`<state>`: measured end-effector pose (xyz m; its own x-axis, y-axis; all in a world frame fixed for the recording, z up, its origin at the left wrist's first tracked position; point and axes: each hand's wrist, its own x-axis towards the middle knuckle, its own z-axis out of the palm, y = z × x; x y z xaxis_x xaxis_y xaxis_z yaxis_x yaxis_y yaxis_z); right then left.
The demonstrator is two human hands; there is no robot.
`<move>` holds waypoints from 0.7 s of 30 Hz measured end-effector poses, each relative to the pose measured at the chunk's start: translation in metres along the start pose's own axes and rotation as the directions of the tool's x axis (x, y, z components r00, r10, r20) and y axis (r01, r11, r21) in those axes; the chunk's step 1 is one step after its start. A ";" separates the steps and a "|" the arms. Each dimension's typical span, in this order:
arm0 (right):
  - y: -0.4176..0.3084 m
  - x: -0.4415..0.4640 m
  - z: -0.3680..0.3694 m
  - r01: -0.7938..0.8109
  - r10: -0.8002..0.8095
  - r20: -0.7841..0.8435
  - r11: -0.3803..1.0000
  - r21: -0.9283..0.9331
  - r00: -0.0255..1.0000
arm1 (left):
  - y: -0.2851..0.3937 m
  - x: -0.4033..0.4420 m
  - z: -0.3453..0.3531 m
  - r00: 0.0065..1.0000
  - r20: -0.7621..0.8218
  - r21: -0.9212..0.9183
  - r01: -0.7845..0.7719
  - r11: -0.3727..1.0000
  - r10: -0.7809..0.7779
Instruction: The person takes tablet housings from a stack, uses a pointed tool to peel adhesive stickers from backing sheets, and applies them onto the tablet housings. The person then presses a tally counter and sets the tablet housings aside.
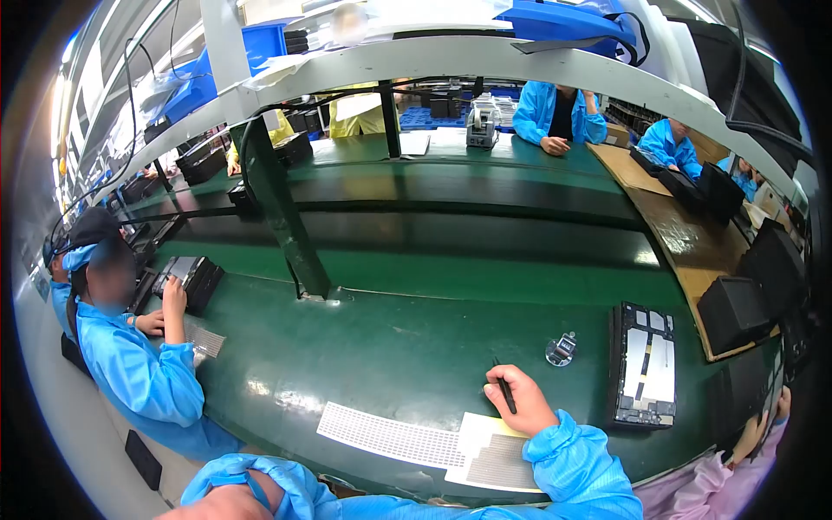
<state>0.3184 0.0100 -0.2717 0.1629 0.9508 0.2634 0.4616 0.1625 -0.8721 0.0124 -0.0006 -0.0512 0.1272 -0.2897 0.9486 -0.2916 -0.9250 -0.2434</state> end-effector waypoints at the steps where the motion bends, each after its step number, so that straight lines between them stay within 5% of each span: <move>1: 0.001 0.000 0.000 0.000 0.000 0.000 1.000 0.001 1.000 | -0.010 -0.001 -0.001 0.989 -0.084 -0.417 0.076 0.906 -0.122; 2: 0.002 0.000 0.000 0.010 -0.010 -0.003 1.000 -0.002 1.000 | -0.021 -0.002 -0.001 0.956 -0.167 -0.762 0.030 0.646 -0.242; 4: 0.004 -0.001 0.001 0.029 -0.029 -0.008 1.000 -0.009 1.000 | -0.029 0.004 -0.013 0.966 0.048 -0.755 0.202 0.624 -0.256; 10: 0.003 0.000 0.001 0.024 -0.024 -0.005 1.000 -0.012 1.000 | -0.027 0.001 -0.011 0.914 -0.036 -0.696 0.267 0.666 -0.404; 21: -0.002 -0.001 0.000 0.022 -0.022 -0.003 1.000 -0.007 1.000 | -0.031 -0.001 -0.012 0.897 0.039 -0.723 0.329 0.607 -0.440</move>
<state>0.3172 0.0093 -0.2706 0.1550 0.9462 0.2840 0.4715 0.1817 -0.8630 0.0097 0.0310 -0.0426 0.2792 0.1376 0.9503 -0.8207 -0.4796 0.3105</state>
